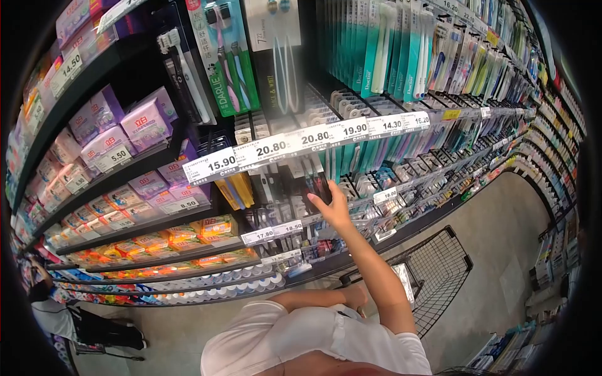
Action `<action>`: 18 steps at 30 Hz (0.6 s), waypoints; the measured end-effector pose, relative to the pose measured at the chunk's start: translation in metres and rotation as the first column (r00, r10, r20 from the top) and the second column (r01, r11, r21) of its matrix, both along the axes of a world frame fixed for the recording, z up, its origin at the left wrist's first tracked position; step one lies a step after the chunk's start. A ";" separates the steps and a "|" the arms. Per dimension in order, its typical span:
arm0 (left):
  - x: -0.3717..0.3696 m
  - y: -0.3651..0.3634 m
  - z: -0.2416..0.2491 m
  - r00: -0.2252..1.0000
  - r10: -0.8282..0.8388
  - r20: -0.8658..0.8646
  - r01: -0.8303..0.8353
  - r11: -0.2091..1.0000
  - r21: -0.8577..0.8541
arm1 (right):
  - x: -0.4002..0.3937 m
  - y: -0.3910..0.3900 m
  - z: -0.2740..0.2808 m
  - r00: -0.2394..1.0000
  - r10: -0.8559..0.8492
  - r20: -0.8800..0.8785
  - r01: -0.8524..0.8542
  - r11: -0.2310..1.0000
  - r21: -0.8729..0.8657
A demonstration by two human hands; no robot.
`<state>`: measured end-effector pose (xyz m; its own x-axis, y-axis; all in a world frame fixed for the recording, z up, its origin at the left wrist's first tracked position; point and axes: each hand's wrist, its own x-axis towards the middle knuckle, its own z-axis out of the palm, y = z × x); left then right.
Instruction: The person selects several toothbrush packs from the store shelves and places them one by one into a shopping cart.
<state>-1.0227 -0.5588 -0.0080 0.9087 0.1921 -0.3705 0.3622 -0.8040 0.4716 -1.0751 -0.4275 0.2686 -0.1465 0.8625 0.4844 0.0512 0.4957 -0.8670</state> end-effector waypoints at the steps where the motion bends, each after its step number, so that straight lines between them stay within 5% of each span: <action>1: -0.001 -0.001 -0.004 1.000 0.002 0.021 -0.002 1.000 0.002 | 0.001 -0.002 -0.002 0.995 0.069 -0.078 -0.069 0.998 0.000; 8: -0.002 0.001 -0.003 0.994 0.016 0.112 -0.014 1.000 -0.018 | 0.008 -0.023 0.007 0.901 0.410 -0.139 -0.431 0.880 -0.198; 18: 0.000 0.002 -0.016 0.999 0.021 0.041 -0.023 0.998 0.050 | 0.003 -0.018 0.004 0.892 0.386 -0.234 -0.425 0.893 -0.148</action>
